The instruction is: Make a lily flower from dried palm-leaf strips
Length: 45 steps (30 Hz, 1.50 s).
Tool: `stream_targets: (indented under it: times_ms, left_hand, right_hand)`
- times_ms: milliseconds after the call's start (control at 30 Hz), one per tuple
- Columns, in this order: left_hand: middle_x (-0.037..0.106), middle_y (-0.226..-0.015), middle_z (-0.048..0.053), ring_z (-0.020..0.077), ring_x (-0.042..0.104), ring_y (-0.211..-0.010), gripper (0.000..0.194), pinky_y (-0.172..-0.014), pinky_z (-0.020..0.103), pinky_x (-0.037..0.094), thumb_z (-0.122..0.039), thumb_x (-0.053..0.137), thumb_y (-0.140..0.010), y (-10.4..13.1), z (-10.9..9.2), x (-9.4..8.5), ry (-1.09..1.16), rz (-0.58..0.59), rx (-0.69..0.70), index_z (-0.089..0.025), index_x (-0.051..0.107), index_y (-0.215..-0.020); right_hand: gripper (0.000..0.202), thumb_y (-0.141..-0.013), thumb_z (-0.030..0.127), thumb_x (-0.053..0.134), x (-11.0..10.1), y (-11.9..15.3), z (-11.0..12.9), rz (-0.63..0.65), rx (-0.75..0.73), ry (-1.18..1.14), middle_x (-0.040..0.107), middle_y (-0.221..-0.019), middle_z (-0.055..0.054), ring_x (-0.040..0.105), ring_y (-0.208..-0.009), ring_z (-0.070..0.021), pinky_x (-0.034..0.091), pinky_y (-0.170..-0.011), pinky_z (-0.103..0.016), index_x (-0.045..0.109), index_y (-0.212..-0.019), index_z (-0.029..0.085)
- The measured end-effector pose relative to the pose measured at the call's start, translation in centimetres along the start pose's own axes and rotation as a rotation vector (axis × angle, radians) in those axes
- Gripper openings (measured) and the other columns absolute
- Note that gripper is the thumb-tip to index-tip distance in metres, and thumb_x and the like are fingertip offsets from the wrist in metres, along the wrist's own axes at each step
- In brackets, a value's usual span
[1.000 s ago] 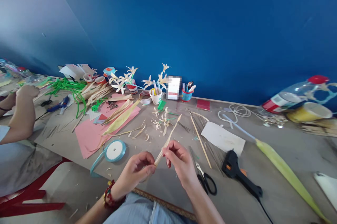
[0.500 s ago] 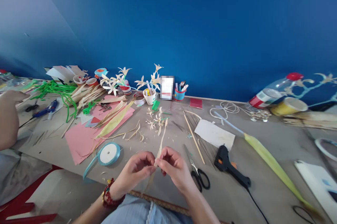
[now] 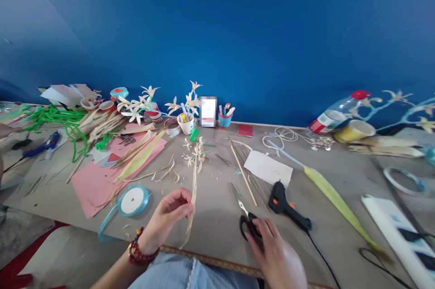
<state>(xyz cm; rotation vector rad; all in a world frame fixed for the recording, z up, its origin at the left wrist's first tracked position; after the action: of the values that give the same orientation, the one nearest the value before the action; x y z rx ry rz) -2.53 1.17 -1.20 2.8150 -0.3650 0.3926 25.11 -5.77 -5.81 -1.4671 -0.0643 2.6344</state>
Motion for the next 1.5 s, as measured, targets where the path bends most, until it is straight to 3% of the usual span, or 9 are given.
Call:
stream_targets:
  times_ms: [67, 167, 333, 500, 700, 800, 967, 1100, 1500]
  left_hand:
    - [0.057, -0.066, -0.002, 0.0078, 0.045, -0.060, 0.019, -0.060, 0.020, 0.037, -0.027, 0.074, -0.078, -0.2, 0.0, 0.3, 0.010, 0.013, -0.025, -0.014, 0.061, -0.075]
    - [0.060, -0.066, -0.001, 0.0068, 0.043, -0.056, 0.018, -0.056, 0.020, 0.035, -0.025, 0.074, -0.078, -0.3, 0.1, 0.4, 0.051, 0.028, -0.036, -0.014, 0.060, -0.075]
    - [0.062, -0.067, 0.001, 0.0074, 0.048, -0.054, 0.017, -0.057, 0.022, 0.039, -0.025, 0.072, -0.080, -0.2, 0.0, -0.1, 0.148, 0.030, 0.015, -0.014, 0.059, -0.074]
    - [0.057, -0.062, -0.002, 0.0064, 0.048, -0.052, 0.018, -0.055, 0.020, 0.038, -0.024, 0.073, -0.079, -0.6, -0.2, 0.4, 0.177, 0.052, 0.010, -0.014, 0.059, -0.075]
    - [0.058, -0.062, -0.002, 0.0064, 0.049, -0.051, 0.020, -0.053, 0.020, 0.039, -0.026, 0.076, -0.077, -0.8, -0.3, 0.8, 0.195, 0.076, 0.011, -0.014, 0.059, -0.077]
    - [0.057, -0.062, -0.002, 0.0066, 0.050, -0.052, 0.020, -0.054, 0.020, 0.040, -0.026, 0.075, -0.078, -0.6, -0.3, 0.4, 0.203, 0.041, 0.033, -0.014, 0.060, -0.076]
    - [0.057, -0.061, -0.002, 0.0073, 0.051, -0.052, 0.019, -0.054, 0.020, 0.041, -0.027, 0.072, -0.082, -0.6, -0.2, 0.2, 0.235, 0.002, 0.063, -0.014, 0.059, -0.076]
    - [0.057, -0.064, -0.001, 0.0072, 0.051, -0.054, 0.020, -0.055, 0.020, 0.041, -0.027, 0.074, -0.081, -0.7, -0.1, 0.5, 0.244, -0.005, 0.054, -0.014, 0.060, -0.075]
    - [0.056, -0.066, -0.002, 0.0068, 0.050, -0.054, 0.025, -0.054, 0.020, 0.041, -0.032, 0.078, -0.075, -0.5, 0.2, 0.1, 0.170, -0.046, 0.038, -0.013, 0.062, -0.073]
  right_hand:
    - [0.027, -0.087, 0.046, 0.047, 0.2, 0.1, 0.1, -0.017, 0.001, 0.047, 0.075, -0.094, -0.008, 0.072, -0.061, -0.0227, 0.050, -0.049, -0.029, 0.064, -0.092, 0.025]
    - [0.021, -0.082, 0.044, 0.052, 0.1, -0.5, -0.8, 0.000, 0.065, 0.058, 0.075, -0.075, -0.005, 0.071, -0.056, -0.0245, 0.048, -0.045, -0.029, 0.064, -0.083, 0.026]
    - [0.033, -0.072, 0.058, 0.066, -1.4, -1.1, -2.3, 0.207, 0.229, -0.456, 0.075, -0.070, -0.008, 0.068, -0.055, -0.0251, 0.054, -0.050, -0.031, 0.067, -0.078, 0.025]
    - [0.047, -0.077, 0.063, 0.066, -1.0, 0.3, 1.6, 0.289, 0.388, -0.949, 0.071, -0.073, -0.007, 0.060, -0.054, -0.0178, 0.051, -0.053, -0.029, 0.068, -0.098, 0.021]
    - [0.053, -0.069, 0.068, 0.073, 2.5, -0.7, 6.1, 0.565, 0.247, -1.127, 0.060, -0.069, -0.002, 0.048, -0.057, -0.0129, 0.038, -0.050, -0.023, 0.063, -0.087, 0.019]
    - [0.049, -0.068, 0.064, 0.075, 2.8, -1.8, 7.4, 0.554, 0.177, -1.126, 0.063, -0.072, -0.003, 0.050, -0.061, -0.0143, 0.040, -0.053, -0.024, 0.063, -0.084, 0.019]
    - [0.036, -0.068, 0.044, 0.082, 3.0, -3.2, 10.0, 0.405, 0.188, -1.156, 0.070, -0.088, -0.007, 0.059, -0.073, -0.0189, 0.046, -0.061, -0.026, 0.064, -0.088, 0.020]
    - [0.030, -0.066, 0.033, 0.083, 3.8, -4.0, 11.4, 0.358, 0.224, -1.236, 0.067, -0.075, -0.002, 0.058, -0.067, -0.0154, 0.046, -0.061, -0.024, 0.058, -0.078, 0.021]
    - [0.033, -0.066, 0.032, 0.080, 4.0, -4.2, 11.9, 0.389, 0.217, -1.167, 0.059, -0.065, 0.004, 0.043, -0.052, -0.0087, 0.034, -0.050, -0.020, 0.050, -0.074, 0.021]
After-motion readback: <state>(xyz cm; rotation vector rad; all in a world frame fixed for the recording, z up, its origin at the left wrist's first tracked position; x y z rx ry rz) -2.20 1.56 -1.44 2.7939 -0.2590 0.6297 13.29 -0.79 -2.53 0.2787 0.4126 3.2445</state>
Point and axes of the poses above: each hand's wrist, its own y-axis away from the middle knuckle, its own x-axis out of the palm, z = x × y, the point moved 1 cm from there along -y, towards the middle knuckle
